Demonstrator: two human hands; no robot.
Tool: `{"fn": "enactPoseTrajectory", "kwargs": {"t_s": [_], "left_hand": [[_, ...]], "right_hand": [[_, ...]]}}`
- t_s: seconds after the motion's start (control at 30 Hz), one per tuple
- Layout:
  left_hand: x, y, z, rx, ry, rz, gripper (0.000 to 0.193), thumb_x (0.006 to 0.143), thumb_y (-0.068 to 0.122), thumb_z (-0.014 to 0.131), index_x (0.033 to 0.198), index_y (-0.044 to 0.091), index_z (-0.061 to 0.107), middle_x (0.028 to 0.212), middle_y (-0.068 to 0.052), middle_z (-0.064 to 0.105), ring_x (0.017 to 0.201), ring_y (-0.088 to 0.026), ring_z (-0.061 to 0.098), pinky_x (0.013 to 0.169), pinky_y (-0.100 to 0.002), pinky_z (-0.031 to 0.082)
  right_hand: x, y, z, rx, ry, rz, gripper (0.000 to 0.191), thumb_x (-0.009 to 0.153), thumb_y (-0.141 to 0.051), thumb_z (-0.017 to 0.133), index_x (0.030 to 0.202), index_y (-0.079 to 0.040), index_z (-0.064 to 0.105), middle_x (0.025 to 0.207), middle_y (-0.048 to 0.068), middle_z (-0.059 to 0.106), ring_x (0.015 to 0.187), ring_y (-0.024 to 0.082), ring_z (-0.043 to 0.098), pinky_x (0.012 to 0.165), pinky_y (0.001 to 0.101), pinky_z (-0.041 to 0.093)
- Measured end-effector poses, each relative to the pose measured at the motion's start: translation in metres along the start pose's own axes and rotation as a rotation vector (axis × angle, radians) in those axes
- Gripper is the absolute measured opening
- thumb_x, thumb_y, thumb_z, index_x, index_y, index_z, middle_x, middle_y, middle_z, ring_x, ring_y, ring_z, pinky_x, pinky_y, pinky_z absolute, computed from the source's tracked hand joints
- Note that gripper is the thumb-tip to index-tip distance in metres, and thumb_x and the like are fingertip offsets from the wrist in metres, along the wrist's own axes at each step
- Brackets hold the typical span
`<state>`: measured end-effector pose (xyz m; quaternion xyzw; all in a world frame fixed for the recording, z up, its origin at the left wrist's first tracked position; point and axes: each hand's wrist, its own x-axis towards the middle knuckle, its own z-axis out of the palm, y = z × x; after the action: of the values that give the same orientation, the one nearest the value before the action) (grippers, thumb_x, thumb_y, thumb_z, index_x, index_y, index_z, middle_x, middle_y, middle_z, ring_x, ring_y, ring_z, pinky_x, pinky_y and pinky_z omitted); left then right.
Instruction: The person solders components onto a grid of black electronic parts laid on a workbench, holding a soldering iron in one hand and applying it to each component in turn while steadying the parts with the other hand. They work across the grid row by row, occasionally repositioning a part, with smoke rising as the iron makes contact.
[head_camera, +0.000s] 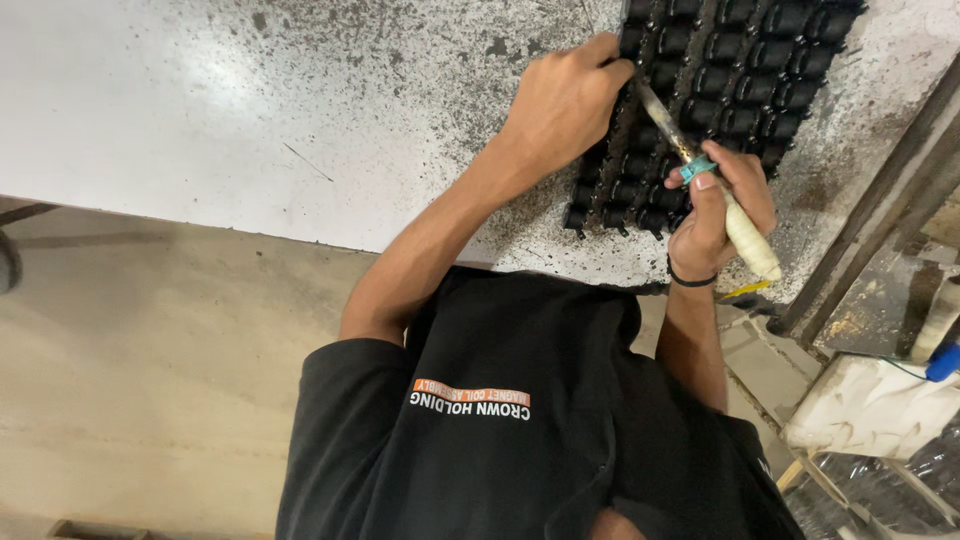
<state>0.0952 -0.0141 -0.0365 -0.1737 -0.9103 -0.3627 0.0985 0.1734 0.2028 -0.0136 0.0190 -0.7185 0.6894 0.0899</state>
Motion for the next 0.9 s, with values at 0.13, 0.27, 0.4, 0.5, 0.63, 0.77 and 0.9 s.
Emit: {"fn": "enactPoseTrajectory", "kwargs": {"t_s": [0.13,0.27,0.4,0.5,0.63,0.77,0.9], "left_hand": [[0.000,-0.001,0.000,0.002,-0.015,0.010,0.014,0.081,0.003,0.069,0.095,0.005,0.071,0.097,-0.011,0.064,0.069,-0.031,0.071,0.059,-0.042,0.058],[0.002,-0.002,0.003,0.012,-0.027,0.024,0.021,0.077,0.003,0.069,0.097,0.004,0.068,0.098,-0.013,0.063,0.069,-0.032,0.070,0.057,-0.043,0.057],[-0.001,-0.003,0.009,0.028,-0.044,0.018,0.020,0.079,0.001,0.069,0.099,0.002,0.066,0.097,-0.014,0.062,0.072,-0.032,0.071,0.059,-0.043,0.058],[-0.007,-0.003,0.015,0.010,-0.026,0.002,0.016,0.082,0.002,0.070,0.097,0.002,0.065,0.097,-0.014,0.062,0.076,-0.032,0.071,0.061,-0.043,0.059],[-0.007,0.000,0.015,0.047,0.015,0.038,0.018,0.081,0.001,0.068,0.099,0.001,0.064,0.098,-0.014,0.062,0.078,-0.029,0.072,0.059,-0.039,0.059],[0.002,0.022,-0.023,0.096,-0.019,0.031,0.020,0.081,0.000,0.068,0.100,0.004,0.062,0.089,-0.009,0.063,0.073,-0.029,0.070,0.057,-0.038,0.056],[0.012,0.061,-0.101,0.021,0.073,0.156,0.027,0.084,-0.007,0.065,0.108,0.004,0.060,0.081,-0.006,0.062,0.062,-0.020,0.064,0.048,-0.035,0.048]], "right_hand": [[-0.001,-0.001,0.000,0.064,0.078,0.044,0.028,0.100,-0.005,0.063,0.118,0.015,0.067,0.110,0.019,0.063,0.079,0.026,0.068,0.068,0.0366,0.061],[0.000,-0.004,-0.004,-0.036,-0.020,0.023,0.029,0.100,-0.005,0.064,0.120,0.015,0.067,0.107,0.018,0.063,0.079,0.026,0.070,0.069,0.0354,0.061],[0.005,-0.005,-0.010,0.009,-0.047,0.001,0.027,0.099,-0.003,0.065,0.119,0.014,0.069,0.104,0.018,0.064,0.074,0.026,0.069,0.065,0.0341,0.059],[0.005,-0.003,-0.011,0.083,0.058,-0.016,0.027,0.099,-0.005,0.064,0.119,0.012,0.069,0.111,0.019,0.065,0.077,0.026,0.069,0.067,0.0347,0.061],[0.005,-0.003,-0.011,-0.057,-0.031,-0.054,0.029,0.100,-0.006,0.065,0.122,0.013,0.070,0.104,0.019,0.066,0.077,0.028,0.070,0.068,0.0352,0.060],[0.010,-0.010,-0.016,0.098,0.093,-0.019,0.029,0.099,-0.009,0.066,0.117,0.013,0.069,0.110,0.017,0.064,0.079,0.026,0.069,0.067,0.0350,0.062],[0.008,-0.014,-0.016,-0.091,-0.019,0.041,0.033,0.098,-0.014,0.067,0.117,0.013,0.070,0.101,0.017,0.065,0.075,0.024,0.070,0.066,0.0326,0.059]]}}
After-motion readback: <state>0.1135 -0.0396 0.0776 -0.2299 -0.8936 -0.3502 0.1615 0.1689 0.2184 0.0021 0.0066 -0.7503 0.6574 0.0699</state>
